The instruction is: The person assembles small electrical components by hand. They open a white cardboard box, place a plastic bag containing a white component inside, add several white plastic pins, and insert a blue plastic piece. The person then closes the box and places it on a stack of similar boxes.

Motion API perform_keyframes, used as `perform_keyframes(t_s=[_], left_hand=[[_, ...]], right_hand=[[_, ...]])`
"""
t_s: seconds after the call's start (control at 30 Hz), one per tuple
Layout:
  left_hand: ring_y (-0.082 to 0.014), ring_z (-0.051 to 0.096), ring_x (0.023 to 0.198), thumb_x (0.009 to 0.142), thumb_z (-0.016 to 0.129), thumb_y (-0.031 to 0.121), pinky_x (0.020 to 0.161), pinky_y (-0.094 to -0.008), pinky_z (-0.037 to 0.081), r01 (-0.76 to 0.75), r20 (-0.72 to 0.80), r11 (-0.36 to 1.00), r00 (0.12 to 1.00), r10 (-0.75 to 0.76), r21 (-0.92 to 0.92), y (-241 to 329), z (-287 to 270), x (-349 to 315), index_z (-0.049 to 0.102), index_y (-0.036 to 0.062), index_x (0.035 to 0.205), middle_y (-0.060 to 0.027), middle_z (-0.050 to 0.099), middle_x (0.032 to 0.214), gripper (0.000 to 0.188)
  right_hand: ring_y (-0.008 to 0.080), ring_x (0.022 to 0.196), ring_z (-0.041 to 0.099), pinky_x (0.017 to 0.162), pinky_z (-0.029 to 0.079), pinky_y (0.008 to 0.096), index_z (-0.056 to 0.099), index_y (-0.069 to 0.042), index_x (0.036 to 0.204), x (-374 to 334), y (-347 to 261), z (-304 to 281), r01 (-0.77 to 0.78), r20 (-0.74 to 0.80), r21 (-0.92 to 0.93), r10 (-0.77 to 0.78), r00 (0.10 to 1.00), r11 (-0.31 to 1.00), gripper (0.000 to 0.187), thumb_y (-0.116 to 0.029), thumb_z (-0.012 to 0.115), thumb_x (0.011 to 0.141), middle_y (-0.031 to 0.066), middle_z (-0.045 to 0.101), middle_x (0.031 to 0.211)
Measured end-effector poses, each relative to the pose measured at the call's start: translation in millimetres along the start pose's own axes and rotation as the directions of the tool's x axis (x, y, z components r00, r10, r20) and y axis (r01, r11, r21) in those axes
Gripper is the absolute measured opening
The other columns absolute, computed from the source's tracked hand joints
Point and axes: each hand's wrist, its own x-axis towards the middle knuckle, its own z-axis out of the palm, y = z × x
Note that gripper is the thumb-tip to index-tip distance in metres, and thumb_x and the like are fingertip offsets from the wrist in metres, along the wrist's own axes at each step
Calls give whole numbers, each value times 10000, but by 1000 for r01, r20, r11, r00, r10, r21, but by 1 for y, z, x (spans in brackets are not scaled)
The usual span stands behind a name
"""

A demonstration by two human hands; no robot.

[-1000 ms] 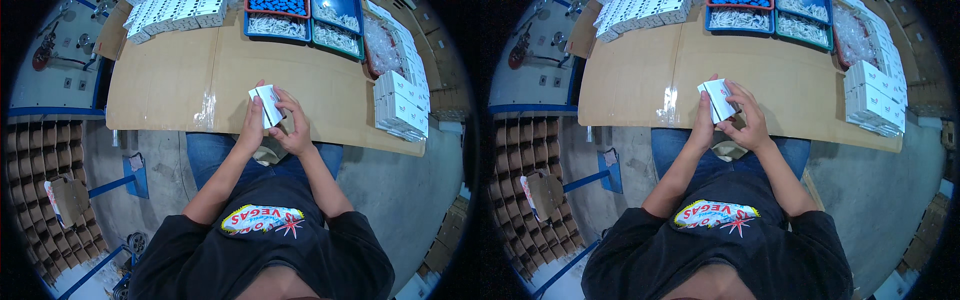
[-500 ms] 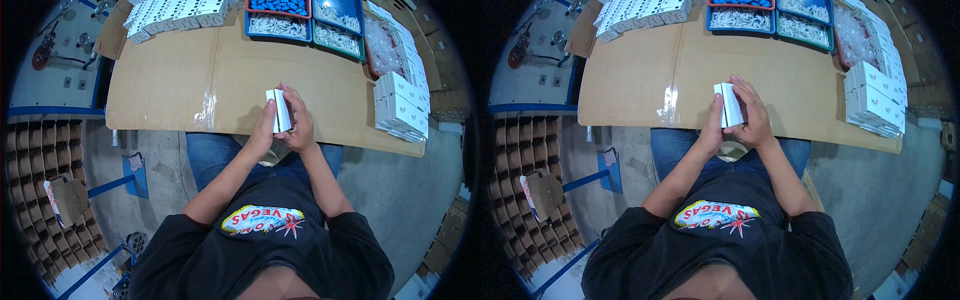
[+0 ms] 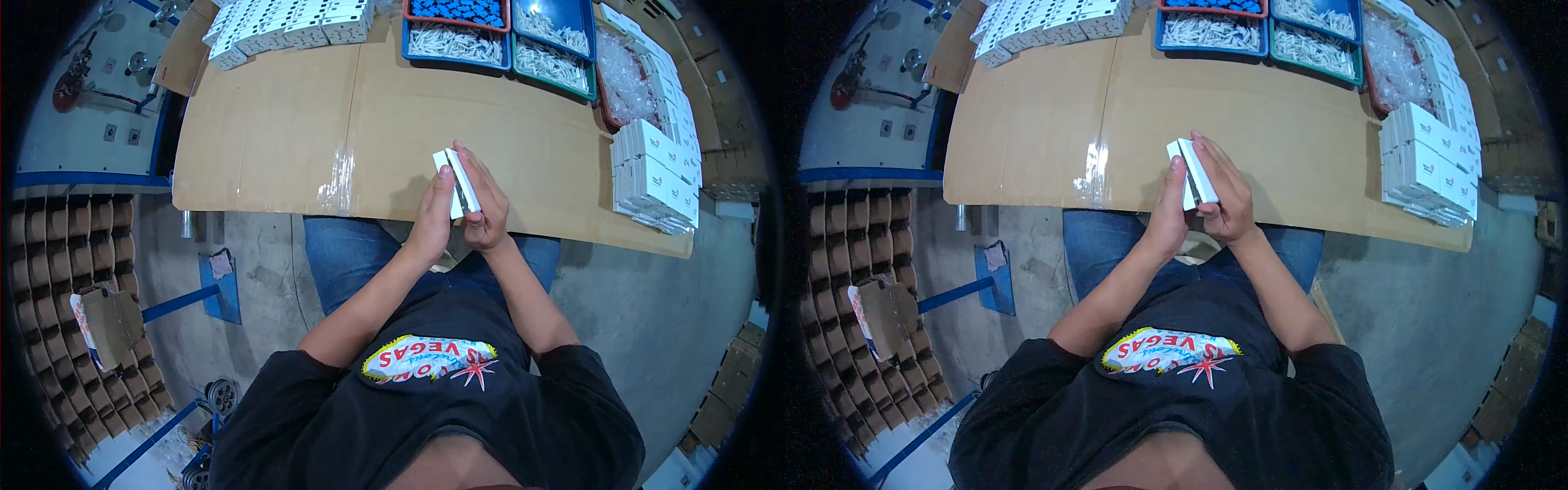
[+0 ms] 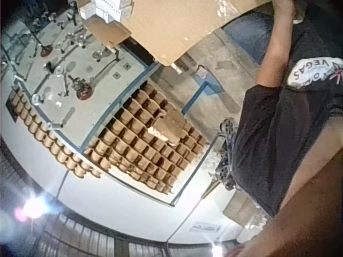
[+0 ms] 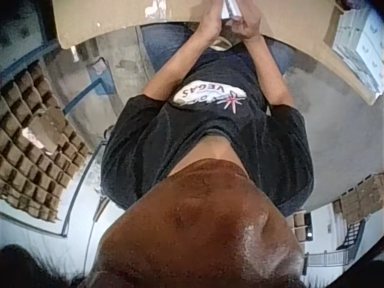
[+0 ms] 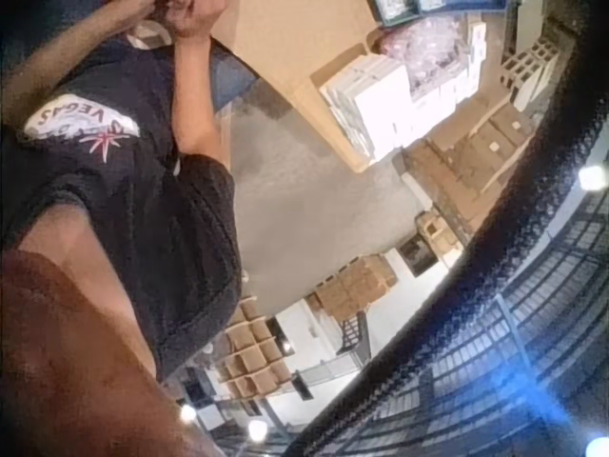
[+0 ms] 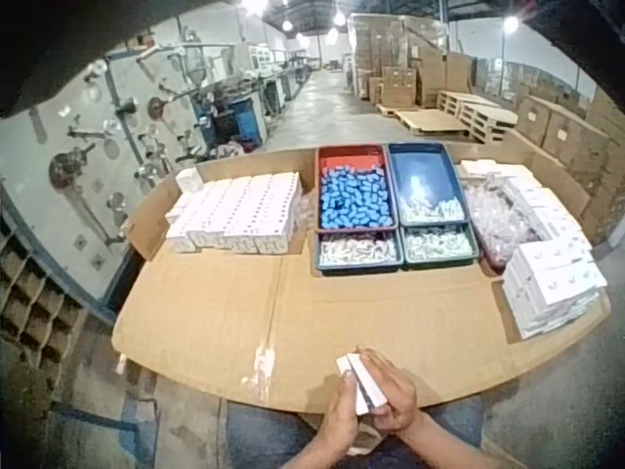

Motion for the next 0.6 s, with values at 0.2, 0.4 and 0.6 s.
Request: perform_keyframes(t_s=[0.2, 0.4, 0.6], left_hand=[[-138, 613, 1077, 1091, 397, 487, 932, -301, 509, -86, -82, 996, 993, 83, -37, -2, -1, 4, 436, 84, 1477, -69, 599, 1239, 560], [-183, 474, 1287, 1078, 511, 329, 1075, -345, 412, -210, -72, 978, 975, 209, -12, 13, -8, 5, 229, 86, 1614, -119, 459, 1427, 652], [-123, 569, 1093, 1025, 653, 283, 948, -286, 460, -125, -91, 982, 989, 112, -144, 7, -13, 7, 482, 21, 1409, -48, 587, 1200, 495]], right_hand=[[415, 1397, 496, 1161, 374, 465, 549, 94, 1392, 6, -8, 0, -93, 56, 41, 91, 994, 995, 649, -447, 467, 1043, 315, 514, 1470], [341, 1346, 567, 1123, 435, 423, 618, 4, 1355, 6, -16, -2, -296, 53, 94, 292, 955, 950, 458, -94, 670, 911, 216, 593, 1429], [314, 1292, 615, 1079, 478, 399, 654, 2, 1310, 7, -15, -4, -329, 81, 87, 322, 943, 940, 381, -101, 675, 945, 195, 636, 1383]])
